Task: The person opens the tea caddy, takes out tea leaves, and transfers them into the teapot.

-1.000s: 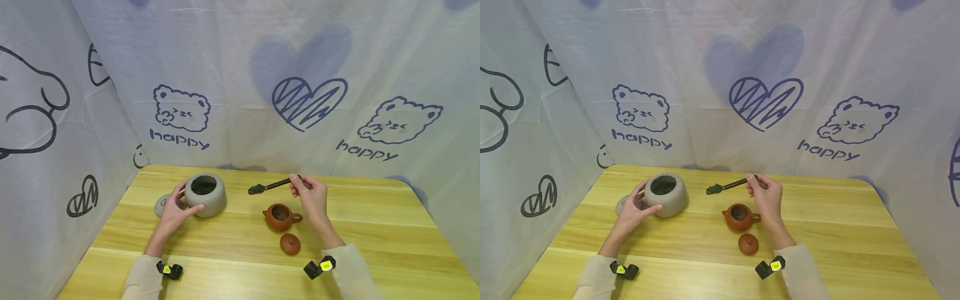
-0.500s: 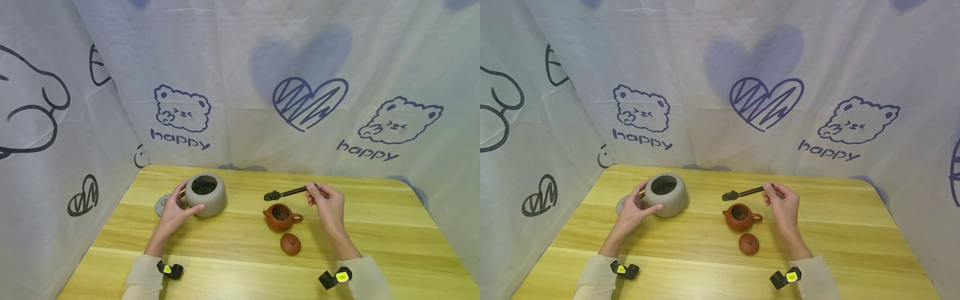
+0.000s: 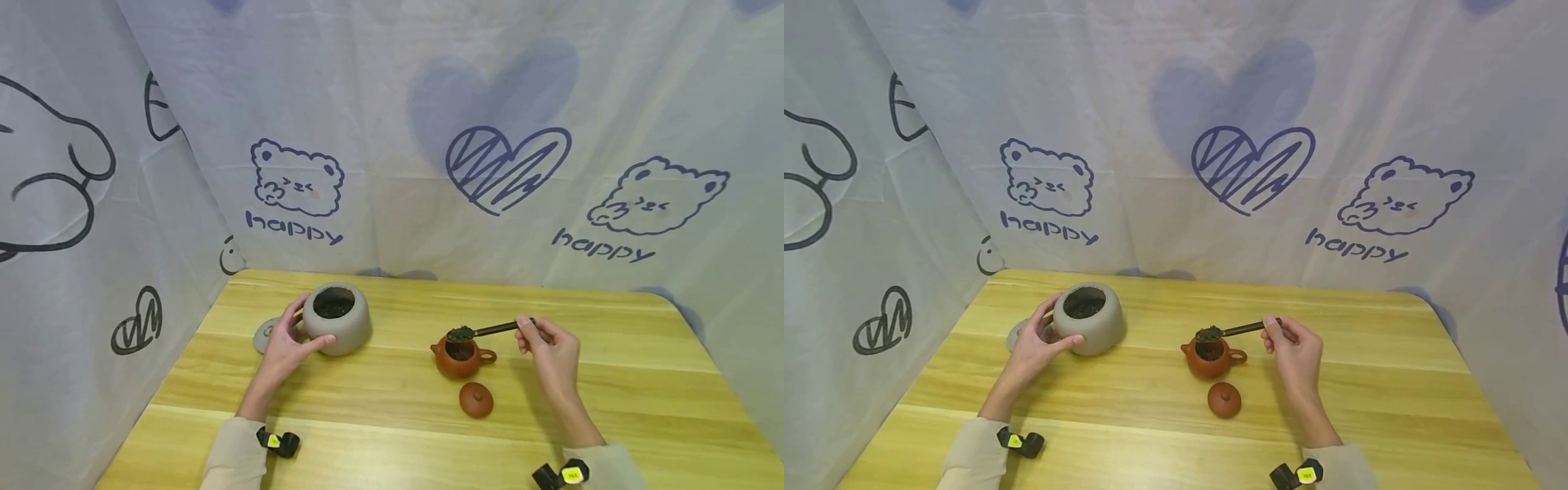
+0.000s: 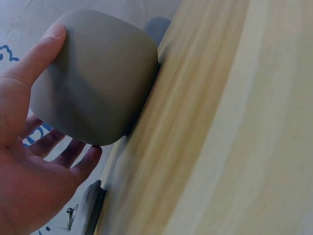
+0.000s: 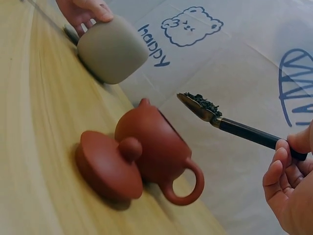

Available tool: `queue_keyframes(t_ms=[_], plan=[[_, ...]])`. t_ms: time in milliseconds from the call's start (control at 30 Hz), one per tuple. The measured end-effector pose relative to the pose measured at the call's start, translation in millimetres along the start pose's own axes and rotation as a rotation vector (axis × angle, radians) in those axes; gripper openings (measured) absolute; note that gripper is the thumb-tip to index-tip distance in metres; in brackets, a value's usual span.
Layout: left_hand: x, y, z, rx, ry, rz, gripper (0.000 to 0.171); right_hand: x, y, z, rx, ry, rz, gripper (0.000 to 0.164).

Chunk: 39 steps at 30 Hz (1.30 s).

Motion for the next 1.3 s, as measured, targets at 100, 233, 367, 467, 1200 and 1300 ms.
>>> queue_keyframes(t_ms=[100,233,367,467,1200,1300], plan=[[1.7,-0.8,0.2,0.001,-0.009,0.008,0.097,3.6,1.3,2.9,-0.016,-0.011,0.008,0.029],[2.2,0.1,-0.7,0.008,-0.026,0.011,0.097,7.3,3.4,6.5,-0.018,0.017,0.004,0.03],[1.0,4.1,-3.5,0.017,-0.021,0.005,0.098,10.7,8.0,11.6,-0.015,0.082,-0.013,0.028],[1.1,6.6,-6.0,0.017,-0.014,0.01,0.098,11.1,10.8,14.3,-0.003,0.124,-0.036,0.027],[0.2,0.6,-1.6,-0.009,-0.02,0.018,0.096,-16.5,22.9,-36.1,0.298,0.295,-0.125,0.008],[0.0,0.8,-1.4,-0.009,-0.025,0.018,0.096,-15.4,22.6,-28.8,0.32,0.314,-0.125,0.008]])
Point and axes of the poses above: each hand's wrist, its own y-axis away from the middle knuckle, its own x-axis out of the back of the hand, z = x × y, the point moved 7 cm from there along -y, towards the middle knuckle, and after that the axes turned 11 degrees about x, right-handed, at the moved point
